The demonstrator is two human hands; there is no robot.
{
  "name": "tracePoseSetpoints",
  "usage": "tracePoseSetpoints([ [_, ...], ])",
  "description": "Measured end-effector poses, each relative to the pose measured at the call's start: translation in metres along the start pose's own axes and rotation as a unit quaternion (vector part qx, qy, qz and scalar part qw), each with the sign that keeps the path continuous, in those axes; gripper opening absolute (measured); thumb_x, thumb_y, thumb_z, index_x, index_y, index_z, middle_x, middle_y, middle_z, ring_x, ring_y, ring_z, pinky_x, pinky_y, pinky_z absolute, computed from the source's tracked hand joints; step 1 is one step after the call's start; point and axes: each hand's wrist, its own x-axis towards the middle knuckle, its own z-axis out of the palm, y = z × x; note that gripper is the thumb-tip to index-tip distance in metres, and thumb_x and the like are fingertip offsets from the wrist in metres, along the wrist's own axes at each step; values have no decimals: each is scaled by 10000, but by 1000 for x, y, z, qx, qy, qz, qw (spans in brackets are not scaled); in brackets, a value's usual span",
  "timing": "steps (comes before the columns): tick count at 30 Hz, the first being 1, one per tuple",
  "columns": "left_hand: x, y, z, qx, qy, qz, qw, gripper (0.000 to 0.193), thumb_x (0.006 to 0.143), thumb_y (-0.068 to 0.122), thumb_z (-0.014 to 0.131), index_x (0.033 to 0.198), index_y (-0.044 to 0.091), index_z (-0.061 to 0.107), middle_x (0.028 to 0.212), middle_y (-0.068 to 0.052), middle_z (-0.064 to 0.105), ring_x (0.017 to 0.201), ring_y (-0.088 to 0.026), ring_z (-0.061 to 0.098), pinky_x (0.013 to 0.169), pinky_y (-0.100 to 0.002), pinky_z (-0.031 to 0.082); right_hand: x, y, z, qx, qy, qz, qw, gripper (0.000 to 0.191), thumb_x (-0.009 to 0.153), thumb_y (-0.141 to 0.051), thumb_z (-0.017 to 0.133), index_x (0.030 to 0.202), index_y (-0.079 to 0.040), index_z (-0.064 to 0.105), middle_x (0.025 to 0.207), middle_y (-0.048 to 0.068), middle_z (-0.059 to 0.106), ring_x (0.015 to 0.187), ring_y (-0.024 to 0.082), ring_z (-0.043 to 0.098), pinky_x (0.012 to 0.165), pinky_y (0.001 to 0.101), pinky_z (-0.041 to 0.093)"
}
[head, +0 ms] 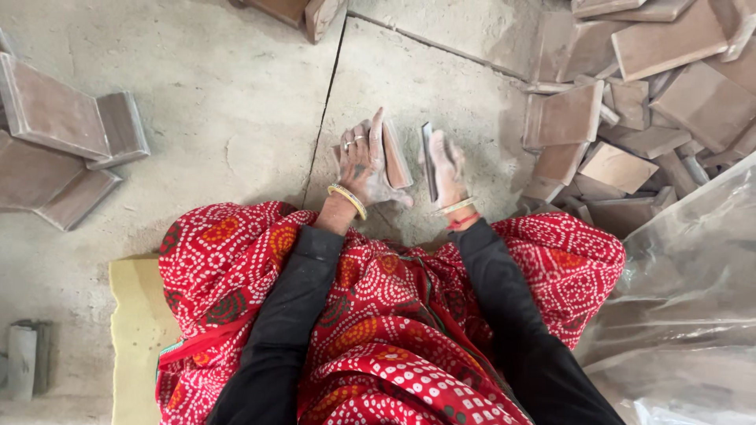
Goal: The person sits on the floor and smooths small stone tile pieces one at a time, rubbing each piece with a small abrasive block by hand, then sets the finished piece aside and picks up the next piece from the pile.
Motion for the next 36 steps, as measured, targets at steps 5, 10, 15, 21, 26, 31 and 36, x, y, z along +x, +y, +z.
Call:
tracePoseSetpoints([
  [5, 2, -23, 15, -10, -63, 10, 998, 1708, 234, 698, 983, 1561, 70, 110, 1470, -310, 366, 1370, -543, 356, 1121, -639, 303, -18, -25, 17, -342, 42, -353, 870, 400, 1177, -406, 513, 1266, -29, 610, 1145, 163, 708, 965, 298, 705, 806, 395, 580],
  [10, 4, -43, 11, -58, -32, -16, 998, 1298, 474, 579, 1043, 1464, -30, 465, 1382, -349, 541, 1289, -489, 511, 1067, -539, 433, -36, -34, 8, -380, 29, -247, 891, 422, 1074, -378, 556, 1343, -52, 566, 1113, 208, 715, 855, 367, 723, 708, 454, 577],
  [15, 6, -36, -4, -405, -160, -48, 899, 555, 642, 232, 954, 1118, 28, 753, 1049, -80, 791, 955, -155, 728, 868, -313, 589, -36, -21, 0, -421, 6, -210, 882, 374, 1096, -372, 538, 1309, -67, 578, 950, 173, 722, 794, 380, 722, 682, 486, 554],
  [21, -1, -30, 11, -447, -163, 0, 880, 383, 713, 65, 927, 1035, 29, 723, 941, -53, 753, 874, -89, 652, 785, -299, 580, -8, -4, 17, -457, 25, -261, 850, 509, 1114, -448, 401, 1358, -43, 590, 932, 138, 745, 763, 324, 707, 704, 521, 533],
  [26, -3, -40, 33, -383, -183, -51, 904, 246, 779, 170, 869, 993, 102, 768, 912, -11, 783, 771, -142, 755, 762, -319, 649, 9, 1, 42, -419, -30, -319, 849, 552, 1148, -491, 383, 1343, -10, 569, 921, 133, 710, 770, 270, 705, 856, 490, 586],
  [31, 0, -38, 23, -253, -146, -25, 956, 399, 782, 331, 919, 1012, 76, 716, 870, -36, 753, 775, -152, 739, 756, -309, 652, 12, 13, 23, -459, -12, -304, 835, 500, 1068, -471, 454, 1261, -34, 604, 926, 155, 740, 676, 269, 700, 634, 434, 555],
  [36, 1, -36, 8, -331, -124, 15, 935, 439, 740, 244, 878, 1088, 25, 725, 977, -68, 783, 859, -139, 743, 782, -318, 613, 8, 21, -4, -410, -11, -256, 875, 330, 1057, -387, 588, 1255, -123, 581, 924, 90, 719, 797, 281, 711, 740, 452, 570],
])
